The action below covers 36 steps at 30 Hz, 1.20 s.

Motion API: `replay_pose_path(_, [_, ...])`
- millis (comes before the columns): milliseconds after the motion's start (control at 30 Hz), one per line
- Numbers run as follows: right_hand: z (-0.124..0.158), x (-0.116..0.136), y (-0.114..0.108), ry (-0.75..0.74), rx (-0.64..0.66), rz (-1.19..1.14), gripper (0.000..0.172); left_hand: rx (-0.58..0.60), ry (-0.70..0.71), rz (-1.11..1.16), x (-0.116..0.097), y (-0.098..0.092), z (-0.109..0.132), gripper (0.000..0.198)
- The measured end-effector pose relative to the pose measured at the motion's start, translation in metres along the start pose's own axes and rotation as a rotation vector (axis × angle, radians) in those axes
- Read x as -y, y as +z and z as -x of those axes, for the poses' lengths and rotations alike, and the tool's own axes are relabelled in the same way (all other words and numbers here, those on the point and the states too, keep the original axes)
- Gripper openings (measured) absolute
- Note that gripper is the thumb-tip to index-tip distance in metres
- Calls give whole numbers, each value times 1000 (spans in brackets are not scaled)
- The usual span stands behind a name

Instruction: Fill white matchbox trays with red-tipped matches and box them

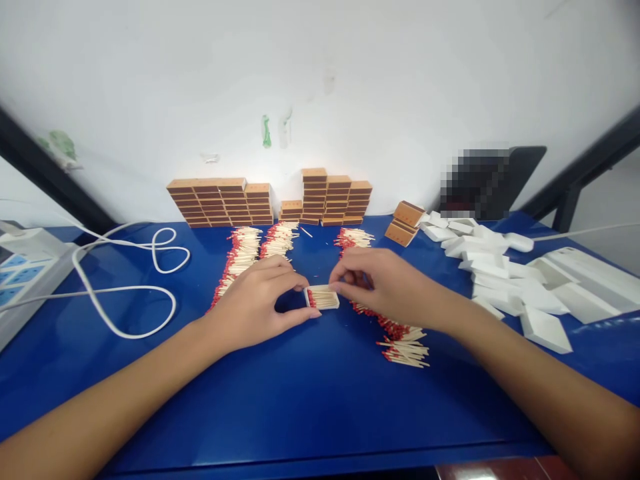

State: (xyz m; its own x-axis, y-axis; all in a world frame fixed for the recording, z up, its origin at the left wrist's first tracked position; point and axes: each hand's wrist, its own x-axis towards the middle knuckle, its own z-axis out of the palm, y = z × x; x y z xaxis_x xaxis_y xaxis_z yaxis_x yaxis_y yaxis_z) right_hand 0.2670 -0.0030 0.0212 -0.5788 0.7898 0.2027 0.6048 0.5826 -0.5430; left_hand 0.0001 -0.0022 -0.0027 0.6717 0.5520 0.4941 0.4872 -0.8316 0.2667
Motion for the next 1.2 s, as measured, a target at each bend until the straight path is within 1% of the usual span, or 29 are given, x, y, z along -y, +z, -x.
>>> replay_pose_path(67, [-1, -8, -11, 13, -59, 84, 15, -1, -8, 3, 0, 0, 0, 30])
replay_pose_path(133, [-1, -16, -19, 29, -76, 169, 15, 0, -14, 4, -1, 0, -1, 30])
replay_pose_path(200, [-2, -24, -23, 44, -43, 211, 16, -4, -9, 0, -1, 0, -1, 30])
replay_pose_path(300, [-4, -30, -23, 55, 18, 206, 17, -5, 6, -6, 0, 0, -1, 29])
replay_pose_path(467, [-5, -31, -20, 59, 77, 230, 16, 6, -8, -14, 0, 0, -2, 30])
replay_pose_path(600, [-6, -30, -19, 72, 88, 258, 21, 2, -14, -2, 0, 1, -1, 32])
replay_pose_path(767, [-6, -32, -18, 103, 102, 224, 13, 16, -19, 7, 0, 1, 0, 30])
replay_pose_path(933, [-3, -33, -25, 105, 117, 231, 13, 15, -16, 1, 1, 1, 0, 33])
replay_pose_path(1100, [0, -36, -33, 213, 156, 232, 7, 23, -16, 6, 1, 1, 0, 32])
replay_pose_path(1200, [0, -38, -33, 223, 174, 234, 6, 27, -18, 6, 1, 1, 0, 31])
